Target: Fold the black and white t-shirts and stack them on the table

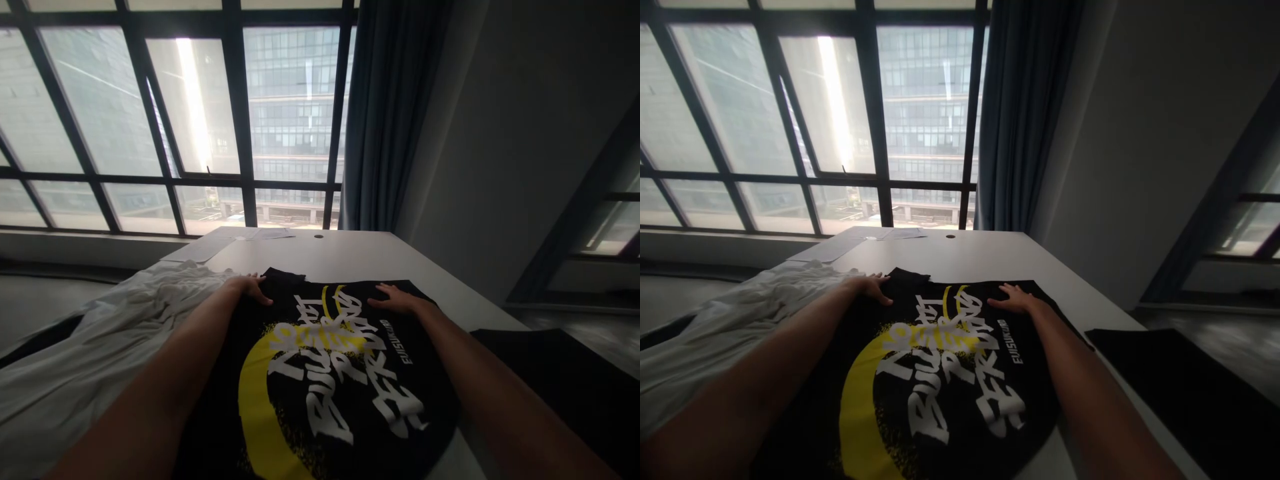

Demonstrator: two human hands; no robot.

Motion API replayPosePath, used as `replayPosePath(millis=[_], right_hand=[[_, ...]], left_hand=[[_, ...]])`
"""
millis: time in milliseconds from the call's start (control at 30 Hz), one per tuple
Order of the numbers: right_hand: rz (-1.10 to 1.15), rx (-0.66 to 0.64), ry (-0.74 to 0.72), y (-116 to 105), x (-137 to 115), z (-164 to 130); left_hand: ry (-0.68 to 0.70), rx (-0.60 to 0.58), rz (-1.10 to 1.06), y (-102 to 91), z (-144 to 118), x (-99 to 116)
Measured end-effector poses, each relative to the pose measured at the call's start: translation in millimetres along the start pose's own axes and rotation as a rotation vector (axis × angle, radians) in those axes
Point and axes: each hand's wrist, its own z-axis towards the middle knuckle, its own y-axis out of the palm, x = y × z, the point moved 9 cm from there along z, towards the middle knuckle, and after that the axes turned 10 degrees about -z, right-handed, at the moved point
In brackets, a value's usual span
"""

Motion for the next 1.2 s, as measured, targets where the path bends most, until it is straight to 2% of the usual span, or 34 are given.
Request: replayPosePath(millis=[67,100,200,267,333,400,500,567,667,767,867,933,1000,1100,1200], right_hand=[[-0.01,-0.025,0.022,2,-8,0],[-0.033,0.005,0.049,-2,-12,-4],[-0.164,0.228,0.097,-26,-33,-31],[-0.206,0.294,0.067,-36,-49,-55],[-0.181,0.205,0.022,-31,-57,-73],[-0.142,0.071,-0.033,-19,-59,-87],[-0.1,-0.01,-0.084,-7,-56,-98],[-0.073,-0.018,-0.063,-3,-52,-98],[-0.037,-0.009,0.026,0,-52,-94],[0.011,0.1,0.103,-6,-56,-90],[0.064,0.206,0.099,-14,-54,-97],[0.055,0.24,0.072,-18,-45,-111],[-0.009,0.266,0.04,-21,-31,-130],[-0.138,0.29,0.007,-22,-10,-163],[-0.228,0.272,0.017,-21,4,-194]], left_hand=[[-0.04,0.024,0.017,-6.5,2,-2],[-0.049,0.062,0.035,-11.3,-1,0],[0.013,0.272,0.14,-29.4,-24,23],[0.094,0.357,0.19,-29.6,-44,44],[0.147,0.344,0.194,-15.4,-61,60],[0.156,0.266,0.174,8.2,-74,67],[0.126,0.154,0.116,39.6,-84,64],[0.111,0.12,0.071,48.0,-82,57],[0.156,0.125,0.036,42.6,-69,53],[0.219,0.2,0.036,27.8,-56,54],[0.259,0.299,0.051,16.2,-60,62],[0.313,0.357,0.062,11.8,-78,73],[0.394,0.378,0.063,11.8,-108,85],[0.556,0.349,0.034,18.7,-167,102],[0.649,0.307,-0.025,28.4,-225,101]])
